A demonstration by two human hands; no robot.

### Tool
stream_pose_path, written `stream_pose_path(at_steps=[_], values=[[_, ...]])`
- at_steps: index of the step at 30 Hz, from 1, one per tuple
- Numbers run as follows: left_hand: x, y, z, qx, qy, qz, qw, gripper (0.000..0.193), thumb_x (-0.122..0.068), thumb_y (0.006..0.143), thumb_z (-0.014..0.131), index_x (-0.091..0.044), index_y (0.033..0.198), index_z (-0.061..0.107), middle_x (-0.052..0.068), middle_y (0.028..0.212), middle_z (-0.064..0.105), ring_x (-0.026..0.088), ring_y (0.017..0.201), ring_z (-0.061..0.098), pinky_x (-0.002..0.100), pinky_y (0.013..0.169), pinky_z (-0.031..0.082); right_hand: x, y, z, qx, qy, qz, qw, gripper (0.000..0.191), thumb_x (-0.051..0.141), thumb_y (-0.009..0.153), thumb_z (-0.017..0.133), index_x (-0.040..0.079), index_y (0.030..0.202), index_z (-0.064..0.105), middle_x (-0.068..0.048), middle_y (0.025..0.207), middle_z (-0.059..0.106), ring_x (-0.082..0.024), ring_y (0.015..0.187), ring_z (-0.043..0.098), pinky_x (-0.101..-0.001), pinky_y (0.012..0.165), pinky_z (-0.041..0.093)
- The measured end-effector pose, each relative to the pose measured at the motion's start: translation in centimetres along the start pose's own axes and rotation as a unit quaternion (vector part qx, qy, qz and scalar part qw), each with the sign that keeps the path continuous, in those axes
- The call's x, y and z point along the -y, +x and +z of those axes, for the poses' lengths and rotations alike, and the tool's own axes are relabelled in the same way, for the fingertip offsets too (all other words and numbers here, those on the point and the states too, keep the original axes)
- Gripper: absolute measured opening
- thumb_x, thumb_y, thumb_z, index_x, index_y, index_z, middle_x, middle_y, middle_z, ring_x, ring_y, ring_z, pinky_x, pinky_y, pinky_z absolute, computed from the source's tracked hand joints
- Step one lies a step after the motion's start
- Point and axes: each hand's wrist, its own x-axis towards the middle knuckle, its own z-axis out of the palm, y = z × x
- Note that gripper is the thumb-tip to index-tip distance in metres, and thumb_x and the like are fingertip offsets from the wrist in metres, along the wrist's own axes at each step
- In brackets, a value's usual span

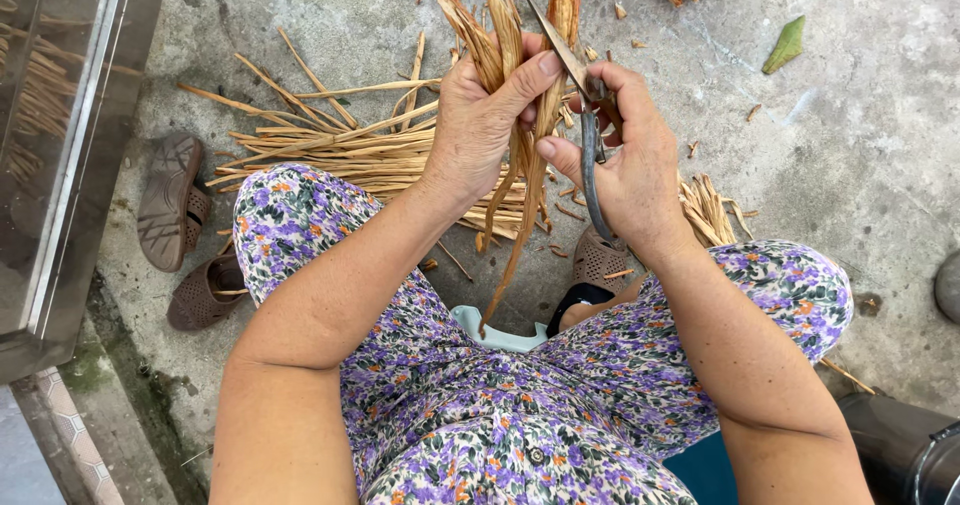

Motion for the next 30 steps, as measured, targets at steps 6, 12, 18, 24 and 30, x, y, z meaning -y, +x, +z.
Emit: stream_pose_path(at_steps=[6, 12, 18, 24, 30], values=[[0.1, -0.1, 0.5, -0.017, 0.009, -0.007, 1.0, 0.017, -0.017, 0.097, 0.079, -0.006, 0.106, 0.07, -0.002, 0.081, 0.067, 0.006, 0.067, 0.058, 0.022, 0.059, 0.049, 0.4, -0.3, 0.3, -0.034, -0.012, -0.067, 0.997, 0.078, 0.042, 0.087, 0.091, 0.0, 0.142, 0.055, -0.009, 0.123, 0.067, -0.014, 0.109, 0.067, -0.0285, 0.095, 0.057], [-0.2, -0.3, 0.8, -0.009, 0.016, -0.012, 1.0, 0.018, -0.02, 0.098, 0.078, -0.007, 0.105, 0.068, -0.002, 0.081, 0.067, 0.006, 0.067, 0.059, 0.021, 0.06, 0.05, 0.4, -0.3, 0.2, -0.032, 0.023, -0.031, 0.999, 0.071, 0.042, 0.084, 0.089, -0.001, 0.135, 0.063, -0.004, 0.107, 0.068, -0.007, 0.092, 0.062, -0.0227, 0.081, 0.055], [-0.5, -0.3, 0.5, 0.001, 0.022, -0.012, 1.0, 0.02, -0.022, 0.098, 0.077, -0.007, 0.108, 0.067, -0.001, 0.082, 0.067, 0.005, 0.07, 0.06, 0.022, 0.062, 0.051, 0.5, -0.2, 0.1, -0.005, 0.063, 0.02, 0.998, 0.056, 0.034, 0.086, 0.09, 0.002, 0.126, 0.069, 0.003, 0.09, 0.066, -0.001, 0.08, 0.055, -0.0191, 0.07, 0.049], [-0.3, -0.3, -0.4, 0.02, 0.077, -0.004, 0.997, 0.019, -0.024, 0.101, 0.074, -0.007, 0.108, 0.068, -0.003, 0.079, 0.064, 0.005, 0.067, 0.057, 0.021, 0.06, 0.048, 0.0, -0.3, -0.1, -0.007, 0.019, 0.011, 1.0, 0.053, 0.032, 0.085, 0.092, 0.003, 0.125, 0.071, 0.004, 0.08, 0.06, -0.001, 0.071, 0.049, -0.0197, 0.061, 0.043], [0.5, -0.9, -1.8, 0.036, 0.096, -0.032, 0.994, 0.02, -0.025, 0.101, 0.074, -0.008, 0.106, 0.067, -0.003, 0.08, 0.063, 0.005, 0.069, 0.055, 0.022, 0.061, 0.047, -0.9, -0.8, 0.2, -0.004, 0.026, 0.047, 0.999, 0.049, 0.033, 0.084, 0.091, 0.006, 0.12, 0.071, 0.004, 0.076, 0.064, -0.001, 0.068, 0.051, -0.0187, 0.059, 0.042]])
